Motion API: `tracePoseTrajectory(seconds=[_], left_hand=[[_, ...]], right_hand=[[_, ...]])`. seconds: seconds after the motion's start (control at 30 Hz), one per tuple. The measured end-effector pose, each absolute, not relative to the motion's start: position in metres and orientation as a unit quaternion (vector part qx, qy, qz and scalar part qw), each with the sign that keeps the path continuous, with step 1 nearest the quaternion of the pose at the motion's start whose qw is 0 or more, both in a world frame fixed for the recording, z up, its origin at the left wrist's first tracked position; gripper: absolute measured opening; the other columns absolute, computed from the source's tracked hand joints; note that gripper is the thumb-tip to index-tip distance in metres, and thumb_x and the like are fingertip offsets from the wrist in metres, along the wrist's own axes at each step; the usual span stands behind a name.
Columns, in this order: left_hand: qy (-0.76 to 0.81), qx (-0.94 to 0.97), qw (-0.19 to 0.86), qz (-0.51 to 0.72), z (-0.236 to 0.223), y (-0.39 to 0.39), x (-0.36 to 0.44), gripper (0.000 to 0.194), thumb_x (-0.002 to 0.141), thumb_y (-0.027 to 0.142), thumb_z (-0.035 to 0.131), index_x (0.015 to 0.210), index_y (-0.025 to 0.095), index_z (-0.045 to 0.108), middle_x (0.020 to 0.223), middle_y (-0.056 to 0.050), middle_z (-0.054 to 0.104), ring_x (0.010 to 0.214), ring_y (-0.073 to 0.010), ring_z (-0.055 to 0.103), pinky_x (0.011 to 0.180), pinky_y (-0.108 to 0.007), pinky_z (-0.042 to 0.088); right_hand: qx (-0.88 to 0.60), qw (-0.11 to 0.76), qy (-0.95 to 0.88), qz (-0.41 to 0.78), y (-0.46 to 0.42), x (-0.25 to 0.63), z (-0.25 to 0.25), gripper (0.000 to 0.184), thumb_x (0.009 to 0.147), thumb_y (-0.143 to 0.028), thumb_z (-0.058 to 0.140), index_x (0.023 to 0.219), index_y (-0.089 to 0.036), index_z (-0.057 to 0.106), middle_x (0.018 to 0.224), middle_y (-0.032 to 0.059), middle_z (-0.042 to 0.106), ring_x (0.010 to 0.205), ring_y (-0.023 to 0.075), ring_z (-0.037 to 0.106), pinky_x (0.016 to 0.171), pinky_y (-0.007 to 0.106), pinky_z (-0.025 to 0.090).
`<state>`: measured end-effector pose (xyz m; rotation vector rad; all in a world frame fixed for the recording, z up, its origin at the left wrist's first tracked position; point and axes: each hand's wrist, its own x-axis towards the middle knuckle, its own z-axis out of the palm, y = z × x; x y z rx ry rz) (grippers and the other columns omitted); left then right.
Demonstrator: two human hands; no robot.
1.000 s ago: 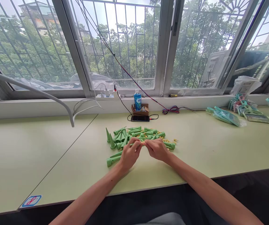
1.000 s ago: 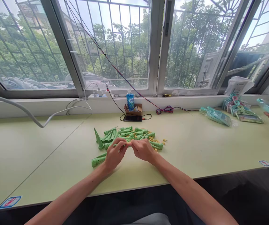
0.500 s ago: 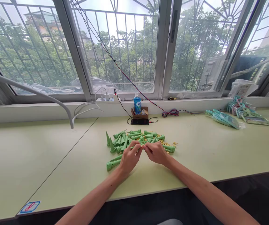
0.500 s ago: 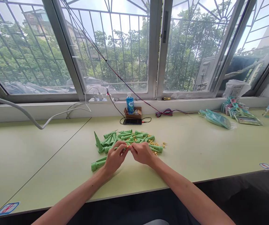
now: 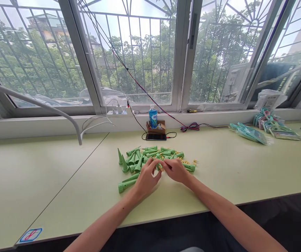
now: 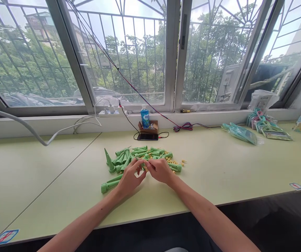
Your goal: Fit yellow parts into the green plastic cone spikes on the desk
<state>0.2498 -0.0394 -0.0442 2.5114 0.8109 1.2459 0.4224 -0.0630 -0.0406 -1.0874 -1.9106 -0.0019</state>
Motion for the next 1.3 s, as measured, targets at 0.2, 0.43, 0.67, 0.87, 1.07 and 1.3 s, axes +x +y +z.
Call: tracePoseTrajectory(seconds=[0.2, 0.43, 0.67, 0.87, 1.07, 1.3], left_hand=[[0.284, 0.870, 0.137, 0.378, -0.0421, -0.0432, 0.2503, 0.053, 0.076, 0.009, 0.059, 0.126, 0.020, 0.047, 0.094, -0.003, 0.059, 0.069, -0.0131, 0.053, 0.068, -0.028, 0.049], [0.278, 0.879, 0.165, 0.349, -0.0427, -0.0428, 0.2489, 0.071, 0.074, 0.008, 0.055, 0.142, 0.021, 0.035, 0.082, 0.000, 0.058, 0.064, -0.0124, 0.050, 0.061, -0.025, 0.045], [0.259, 0.890, 0.175, 0.332, -0.0432, -0.0431, 0.2488, 0.085, 0.072, 0.004, 0.050, 0.150, 0.026, 0.025, 0.082, 0.001, 0.059, 0.064, -0.0125, 0.050, 0.062, -0.024, 0.044], [0.256, 0.896, 0.180, 0.314, -0.0408, -0.0445, 0.2478, 0.085, 0.074, 0.006, 0.050, 0.152, 0.026, 0.023, 0.078, 0.003, 0.058, 0.062, -0.0119, 0.051, 0.059, -0.022, 0.043], [0.247, 0.898, 0.174, 0.319, -0.0404, -0.0450, 0.2472, 0.081, 0.079, 0.008, 0.051, 0.152, 0.026, 0.022, 0.077, 0.002, 0.059, 0.060, -0.0112, 0.053, 0.060, -0.022, 0.044], [0.246, 0.897, 0.163, 0.330, -0.0424, -0.0438, 0.2474, 0.072, 0.085, 0.010, 0.048, 0.151, 0.027, 0.024, 0.092, -0.002, 0.063, 0.059, -0.0094, 0.054, 0.061, -0.022, 0.047]], right_hand=[[-0.454, 0.455, -0.766, 0.019, -0.0622, 0.4218, -0.0404, 0.037, 0.098, -0.037, 0.044, 0.067, -0.019, 0.054, 0.049, -0.0046, 0.042, 0.044, 0.0091, 0.036, 0.048, 0.022, 0.030], [-0.460, 0.445, -0.767, 0.050, -0.0607, 0.4231, -0.0430, 0.023, 0.091, -0.034, 0.056, 0.075, -0.018, 0.059, 0.047, -0.0055, 0.048, 0.042, 0.0090, 0.042, 0.050, 0.021, 0.035], [-0.456, 0.451, -0.765, 0.058, -0.0616, 0.4231, -0.0431, 0.011, 0.085, -0.029, 0.061, 0.085, -0.018, 0.058, 0.049, -0.0073, 0.048, 0.043, 0.0091, 0.041, 0.049, 0.021, 0.035], [-0.449, 0.455, -0.767, 0.055, -0.0624, 0.4216, -0.0424, 0.010, 0.084, -0.024, 0.055, 0.076, -0.019, 0.050, 0.049, -0.0067, 0.048, 0.042, 0.0091, 0.040, 0.048, 0.021, 0.034], [-0.457, 0.453, -0.765, 0.037, -0.0609, 0.4213, -0.0439, 0.013, 0.084, -0.022, 0.055, 0.073, -0.020, 0.049, 0.048, -0.0063, 0.048, 0.042, 0.0092, 0.040, 0.049, 0.021, 0.034], [-0.448, 0.458, -0.767, 0.042, -0.0603, 0.4214, -0.0446, 0.012, 0.086, -0.023, 0.052, 0.074, -0.019, 0.051, 0.049, -0.0062, 0.046, 0.043, 0.0087, 0.038, 0.049, 0.021, 0.034]])
